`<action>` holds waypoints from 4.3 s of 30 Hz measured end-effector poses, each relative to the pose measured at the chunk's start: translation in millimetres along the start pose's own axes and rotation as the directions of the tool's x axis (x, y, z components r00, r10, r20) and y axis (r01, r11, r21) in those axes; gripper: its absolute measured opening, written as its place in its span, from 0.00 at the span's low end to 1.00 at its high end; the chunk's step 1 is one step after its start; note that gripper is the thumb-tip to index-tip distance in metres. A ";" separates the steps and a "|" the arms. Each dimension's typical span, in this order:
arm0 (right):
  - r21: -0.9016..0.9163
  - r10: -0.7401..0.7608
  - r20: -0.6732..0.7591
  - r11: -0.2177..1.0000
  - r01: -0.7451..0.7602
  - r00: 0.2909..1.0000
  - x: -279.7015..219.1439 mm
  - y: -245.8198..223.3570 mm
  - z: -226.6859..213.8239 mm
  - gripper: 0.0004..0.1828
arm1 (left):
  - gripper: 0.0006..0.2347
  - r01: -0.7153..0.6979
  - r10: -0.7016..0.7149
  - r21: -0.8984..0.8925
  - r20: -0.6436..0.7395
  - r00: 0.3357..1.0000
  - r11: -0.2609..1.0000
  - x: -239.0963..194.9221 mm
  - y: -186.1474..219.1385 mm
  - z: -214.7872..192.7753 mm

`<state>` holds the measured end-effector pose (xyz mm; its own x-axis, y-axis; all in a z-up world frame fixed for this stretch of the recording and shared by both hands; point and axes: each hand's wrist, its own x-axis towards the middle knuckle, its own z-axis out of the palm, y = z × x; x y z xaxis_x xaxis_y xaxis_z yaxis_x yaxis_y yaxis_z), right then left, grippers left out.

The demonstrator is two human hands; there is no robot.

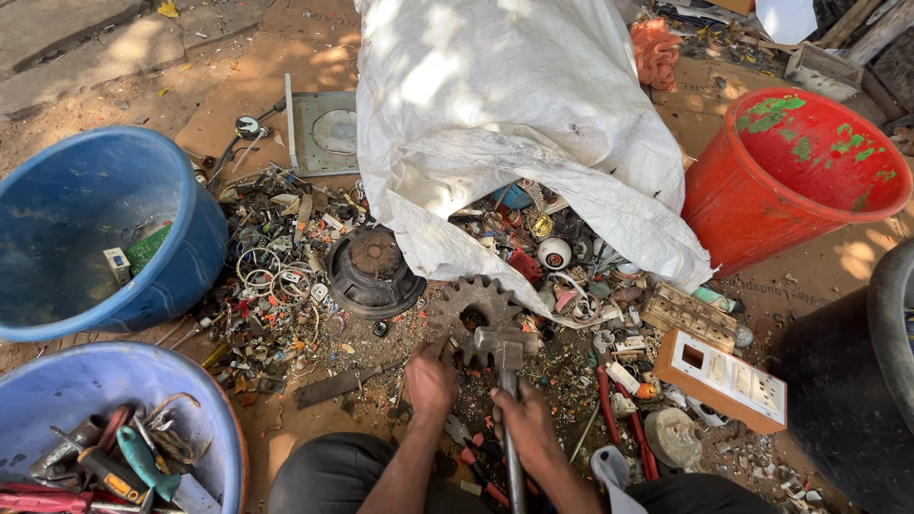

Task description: The person sits on the ground and uses a hammer to repeatedly strike a metal gear-like component, attempting to break it apart or remove parts. The person handles the gear with both hands, repositioning it between strikes, and occasionally picks up small fragments from the surrounding debris.

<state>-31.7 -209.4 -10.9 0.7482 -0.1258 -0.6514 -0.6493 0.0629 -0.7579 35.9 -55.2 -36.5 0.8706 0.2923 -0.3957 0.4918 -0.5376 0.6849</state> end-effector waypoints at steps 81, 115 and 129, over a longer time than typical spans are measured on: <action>0.634 -0.440 0.122 0.724 0.271 0.890 -14.6 -34.1 -18.8 0.13 | 0.05 -0.090 0.392 -0.808 0.182 0.902 0.582 -69.1 46.5 -39.9; 0.460 -0.180 0.012 0.874 0.155 0.984 -7.3 -30.6 -17.3 0.13 | 0.09 -0.013 0.301 -0.685 0.302 0.904 0.728 -61.5 44.9 -34.7; 0.596 -0.140 -0.049 0.791 0.141 0.989 -30.2 -31.2 -74.7 0.10 | 0.13 -0.091 0.153 -0.538 0.072 0.986 0.838 -34.7 19.2 -26.1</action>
<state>-44.2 -281.6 35.0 0.8241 -0.1814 -0.5366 -0.3266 0.6219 -0.7117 15.4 -55.0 6.3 0.9325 0.1483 -0.3292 0.3397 -0.0517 0.9391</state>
